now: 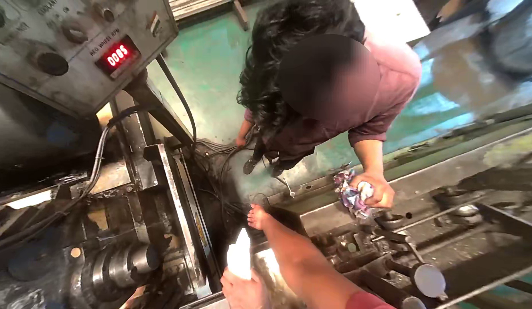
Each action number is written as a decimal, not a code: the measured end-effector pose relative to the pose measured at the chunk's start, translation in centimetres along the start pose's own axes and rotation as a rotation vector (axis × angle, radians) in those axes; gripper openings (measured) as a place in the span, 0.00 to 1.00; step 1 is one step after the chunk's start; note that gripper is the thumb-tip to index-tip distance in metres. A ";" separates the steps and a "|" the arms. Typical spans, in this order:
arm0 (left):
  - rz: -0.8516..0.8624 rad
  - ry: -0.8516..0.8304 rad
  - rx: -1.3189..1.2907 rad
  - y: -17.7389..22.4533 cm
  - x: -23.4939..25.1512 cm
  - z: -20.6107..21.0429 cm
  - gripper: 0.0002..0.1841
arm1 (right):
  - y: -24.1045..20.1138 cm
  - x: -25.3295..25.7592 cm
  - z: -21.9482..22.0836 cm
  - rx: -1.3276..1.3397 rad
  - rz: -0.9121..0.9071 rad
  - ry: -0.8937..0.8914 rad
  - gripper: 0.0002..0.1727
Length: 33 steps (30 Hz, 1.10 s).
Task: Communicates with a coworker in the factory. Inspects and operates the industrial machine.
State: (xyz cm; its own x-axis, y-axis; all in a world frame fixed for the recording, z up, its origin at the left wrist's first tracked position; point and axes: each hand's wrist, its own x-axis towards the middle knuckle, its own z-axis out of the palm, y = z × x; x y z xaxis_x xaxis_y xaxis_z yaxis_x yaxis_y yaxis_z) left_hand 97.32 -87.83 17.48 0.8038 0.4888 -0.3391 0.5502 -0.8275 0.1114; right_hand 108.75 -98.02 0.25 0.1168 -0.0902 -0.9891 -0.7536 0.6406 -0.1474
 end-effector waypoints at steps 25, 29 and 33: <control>-0.015 -0.038 0.037 -0.2 0.1 -0.2 0.30 | -20.2 -3.6 -8.4 0.191 -0.438 0.222 0.33; -0.029 -0.044 0.010 -0.1 0.1 -0.1 0.29 | -19.7 -3.2 -7.8 0.189 -0.444 0.197 0.33; -0.011 -0.010 0.021 -0.1 0.0 0.0 0.29 | -20.0 -3.5 -7.7 0.197 -0.454 0.168 0.34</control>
State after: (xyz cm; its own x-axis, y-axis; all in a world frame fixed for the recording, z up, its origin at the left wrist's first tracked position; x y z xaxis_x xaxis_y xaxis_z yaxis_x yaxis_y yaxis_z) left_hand 97.29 -87.74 17.48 0.7956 0.4950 -0.3493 0.5539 -0.8279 0.0883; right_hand 118.42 -116.36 6.60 0.2859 -0.5025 -0.8159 -0.5131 0.6388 -0.5732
